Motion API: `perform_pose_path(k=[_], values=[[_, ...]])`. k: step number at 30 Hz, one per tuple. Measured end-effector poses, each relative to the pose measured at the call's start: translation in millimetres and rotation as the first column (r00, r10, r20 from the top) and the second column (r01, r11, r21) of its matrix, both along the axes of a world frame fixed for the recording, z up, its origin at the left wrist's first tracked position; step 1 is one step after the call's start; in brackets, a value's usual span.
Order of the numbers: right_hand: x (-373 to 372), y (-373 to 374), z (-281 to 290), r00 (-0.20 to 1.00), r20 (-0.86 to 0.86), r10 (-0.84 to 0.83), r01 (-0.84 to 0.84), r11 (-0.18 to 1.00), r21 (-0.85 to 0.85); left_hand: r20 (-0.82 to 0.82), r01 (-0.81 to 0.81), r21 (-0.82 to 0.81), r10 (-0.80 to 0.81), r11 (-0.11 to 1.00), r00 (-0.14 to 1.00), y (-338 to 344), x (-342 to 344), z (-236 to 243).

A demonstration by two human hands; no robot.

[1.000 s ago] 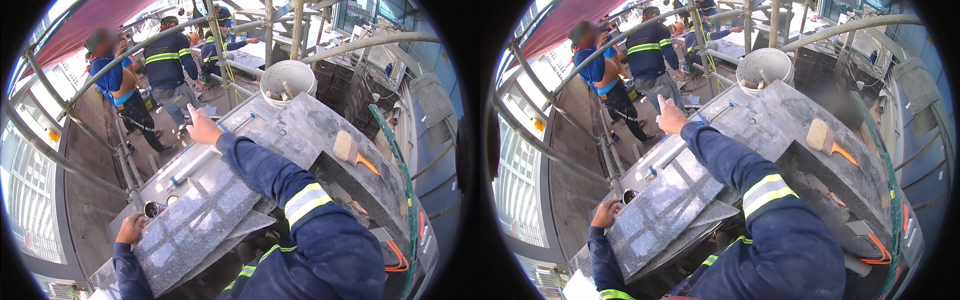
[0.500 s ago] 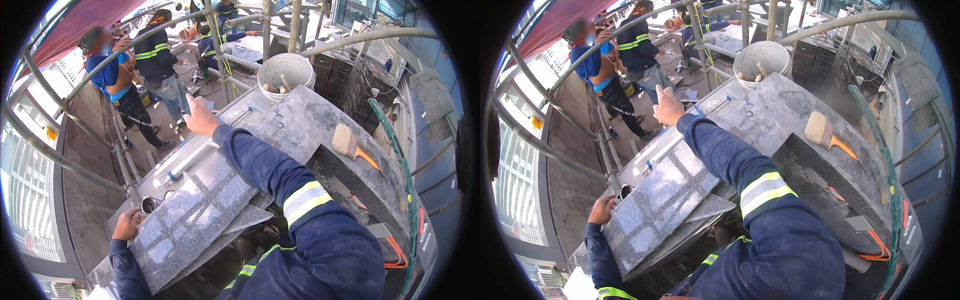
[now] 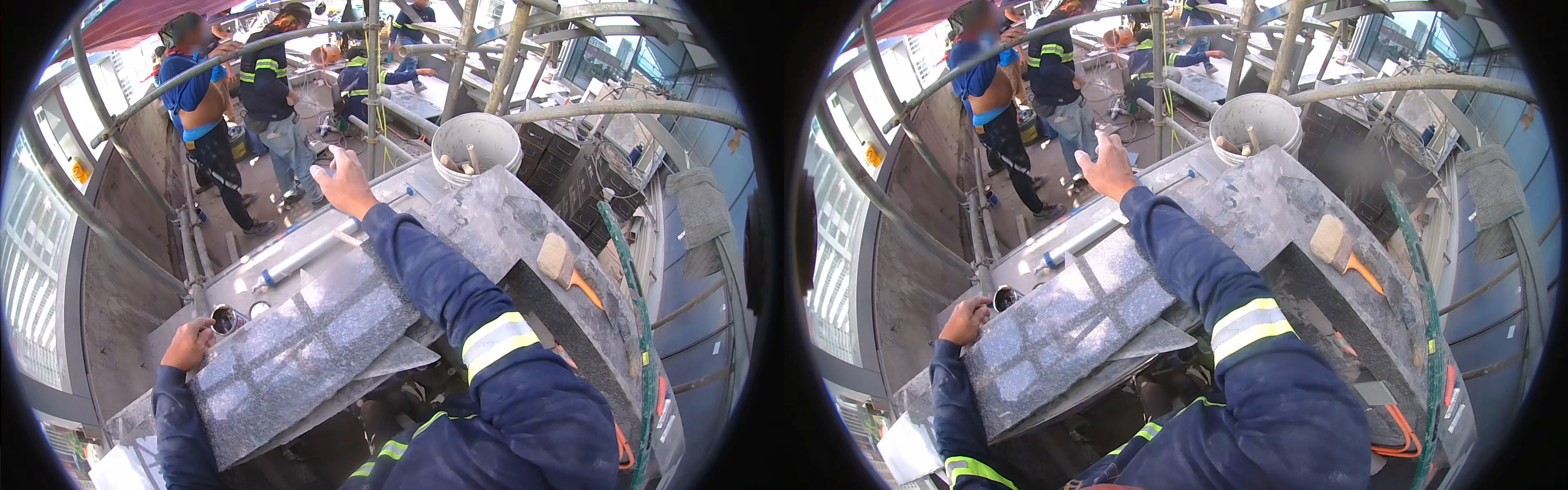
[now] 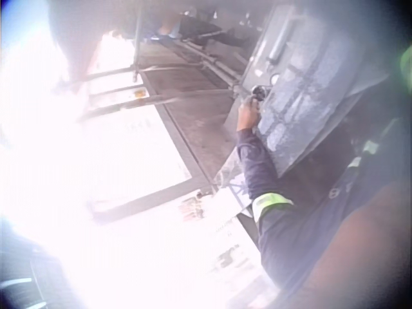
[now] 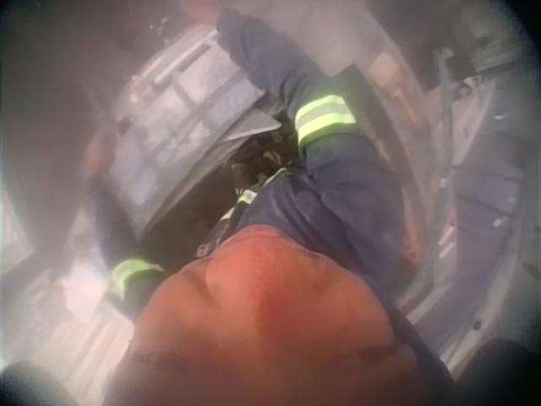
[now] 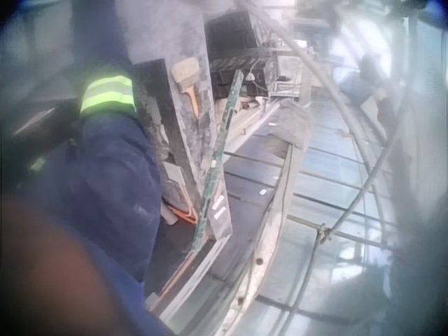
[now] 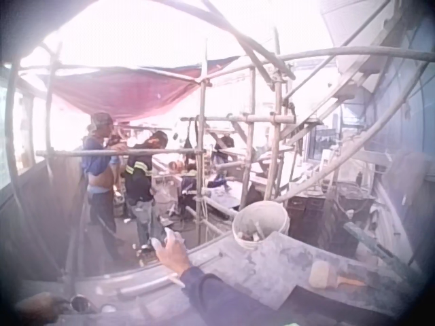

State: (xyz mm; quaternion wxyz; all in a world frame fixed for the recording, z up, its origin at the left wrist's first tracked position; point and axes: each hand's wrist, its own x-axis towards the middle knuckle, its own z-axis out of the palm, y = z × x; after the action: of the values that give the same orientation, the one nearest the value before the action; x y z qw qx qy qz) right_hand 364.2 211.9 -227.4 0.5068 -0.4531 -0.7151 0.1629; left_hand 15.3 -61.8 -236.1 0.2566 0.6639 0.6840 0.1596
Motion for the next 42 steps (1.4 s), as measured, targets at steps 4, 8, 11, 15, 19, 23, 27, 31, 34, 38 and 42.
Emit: perform_pose_path(k=[4,8,11,15,19,23,27,31,34,38,42], values=[[14,11,-16,0.997,0.071,-0.042,0.039,0.999,0.037,-0.02,0.023,0.004,-0.023,1.0,1.0,9,5,-2],[11,8,-14,0.996,0.08,-0.035,0.034,0.999,0.012,-0.028,0.029,0.035,-0.028,0.999,0.999,6,-5,-9],[12,7,-13,0.992,0.108,-0.067,0.068,0.998,-0.014,-0.019,0.02,0.023,-0.019,1.0,1.0,5,-5,-7],[20,23,-7,0.985,0.055,-0.165,0.167,0.985,-0.035,-0.015,0.016,0.043,-0.016,0.999,1.0,4,-12,-13],[55,53,-1,0.948,-0.103,-0.3,0.303,0.953,0.016,-0.008,0.0,0.026,0.0,1.0,1.0,5,-9,-9],[91,68,-7,0.883,-0.334,-0.33,0.293,0.943,-0.158,-0.038,0.035,0.038,-0.033,0.999,0.999,4,-11,-13],[90,63,-9,0.881,-0.277,-0.384,0.366,0.924,-0.115,-0.054,0.037,0.023,-0.035,0.999,0.998,7,-5,-7],[82,49,-5,0.931,-0.188,-0.313,0.293,0.947,-0.129,-0.084,0.064,0.064,-0.059,0.996,0.995,3,-8,-10],[83,56,-12,0.929,-0.085,-0.36,0.355,0.933,-0.065,-0.091,0.067,0.078,-0.06,0.995,0.994,5,-11,-11],[82,59,-16,0.918,-0.041,-0.395,0.394,0.919,-0.024,-0.04,-0.008,-0.031,0.007,0.999,0.999,4,1,1],[91,64,-17,0.89,-0.281,-0.36,0.337,0.933,-0.13,-0.061,0.029,0.062,-0.025,0.998,0.998,2,-8,-9]])
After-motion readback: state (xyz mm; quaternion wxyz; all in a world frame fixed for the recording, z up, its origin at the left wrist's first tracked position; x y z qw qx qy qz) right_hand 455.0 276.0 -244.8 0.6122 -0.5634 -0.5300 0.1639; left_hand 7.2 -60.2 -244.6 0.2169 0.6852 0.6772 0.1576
